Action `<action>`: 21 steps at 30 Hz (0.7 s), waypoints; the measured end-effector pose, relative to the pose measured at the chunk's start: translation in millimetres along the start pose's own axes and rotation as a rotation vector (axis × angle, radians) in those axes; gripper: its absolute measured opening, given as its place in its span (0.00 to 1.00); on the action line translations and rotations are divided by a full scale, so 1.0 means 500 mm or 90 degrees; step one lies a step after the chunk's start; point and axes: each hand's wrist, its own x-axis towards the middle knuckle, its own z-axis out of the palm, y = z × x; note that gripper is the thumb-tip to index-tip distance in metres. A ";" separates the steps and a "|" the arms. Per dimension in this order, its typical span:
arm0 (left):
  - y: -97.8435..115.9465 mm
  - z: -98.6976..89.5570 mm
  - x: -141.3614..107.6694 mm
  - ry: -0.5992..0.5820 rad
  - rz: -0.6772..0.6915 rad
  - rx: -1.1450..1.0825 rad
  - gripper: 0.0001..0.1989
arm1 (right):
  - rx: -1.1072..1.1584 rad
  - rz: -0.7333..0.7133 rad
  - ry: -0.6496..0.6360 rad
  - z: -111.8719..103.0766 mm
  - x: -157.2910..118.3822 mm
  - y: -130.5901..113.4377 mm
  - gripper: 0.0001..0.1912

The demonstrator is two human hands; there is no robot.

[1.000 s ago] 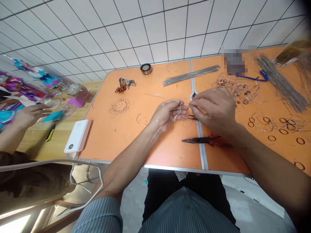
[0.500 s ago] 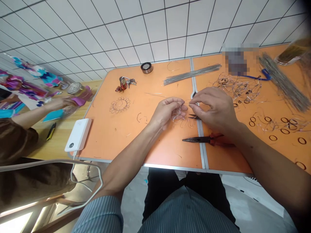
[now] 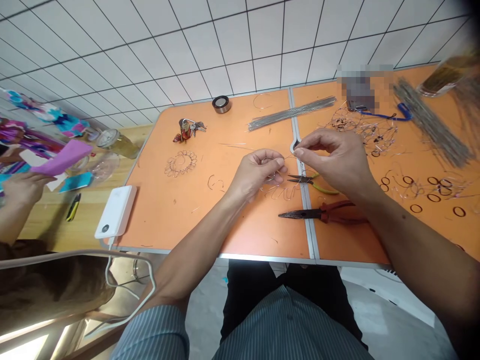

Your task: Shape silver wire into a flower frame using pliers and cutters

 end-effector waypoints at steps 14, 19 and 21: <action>-0.001 -0.004 0.003 0.092 0.083 0.059 0.08 | -0.040 0.143 -0.060 -0.026 0.017 0.009 0.04; 0.005 -0.013 0.007 0.151 0.087 -0.002 0.10 | -0.086 0.211 -0.117 -0.030 0.021 0.021 0.04; 0.005 -0.014 0.009 0.148 0.084 -0.013 0.12 | -0.096 0.220 -0.114 -0.028 0.020 0.018 0.03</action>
